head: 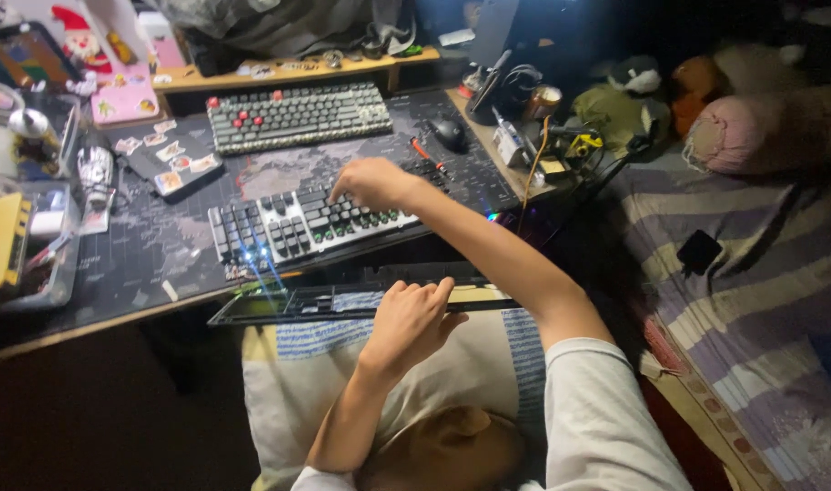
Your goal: The person is performing a final inspection of a keyboard, testing individual key presses and checking the assembly of the PCB and plate.
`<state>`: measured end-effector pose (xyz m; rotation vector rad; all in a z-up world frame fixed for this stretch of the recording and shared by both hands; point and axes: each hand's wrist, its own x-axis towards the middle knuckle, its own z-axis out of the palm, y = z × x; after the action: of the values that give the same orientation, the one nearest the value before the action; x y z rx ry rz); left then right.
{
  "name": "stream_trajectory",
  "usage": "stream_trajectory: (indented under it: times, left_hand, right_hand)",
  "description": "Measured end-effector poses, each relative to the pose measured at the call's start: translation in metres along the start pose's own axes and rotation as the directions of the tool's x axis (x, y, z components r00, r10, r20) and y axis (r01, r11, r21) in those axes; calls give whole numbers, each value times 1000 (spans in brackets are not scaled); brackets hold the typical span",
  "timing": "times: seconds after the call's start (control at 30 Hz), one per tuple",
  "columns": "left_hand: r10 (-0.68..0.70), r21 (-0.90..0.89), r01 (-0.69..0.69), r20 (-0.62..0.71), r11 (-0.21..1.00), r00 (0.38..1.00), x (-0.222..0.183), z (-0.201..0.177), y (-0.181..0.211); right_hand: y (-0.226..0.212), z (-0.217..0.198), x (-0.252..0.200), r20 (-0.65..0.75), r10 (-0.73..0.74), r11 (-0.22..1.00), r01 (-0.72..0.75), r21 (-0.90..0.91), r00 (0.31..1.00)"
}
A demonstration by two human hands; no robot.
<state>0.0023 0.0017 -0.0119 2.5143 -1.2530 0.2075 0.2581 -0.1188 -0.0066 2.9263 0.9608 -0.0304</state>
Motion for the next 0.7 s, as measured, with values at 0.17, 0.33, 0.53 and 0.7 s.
stream_trajectory:
  times: [0.17,0.33,0.53,0.7]
  left_hand:
    - [15,-19,-15,1,1000,1000,-2,-7,0]
    - [30,-30,-29,27,999,999,0,-5,-1]
    - [46,-1,-46,43,999,998,0,-2,-4]
    - [24,-16,-23,73,1000,997,0,-4,-3]
  right_hand:
    - [10,6,-1,-24,74,997,-73,21,997]
    - [2,2,-3,14,55,995,-56,77,998]
    - [-8,-2,-5,-23,15,999,-14,34,1000]
    - [-12,6,-6,-39,0,1000,0,-6,999]
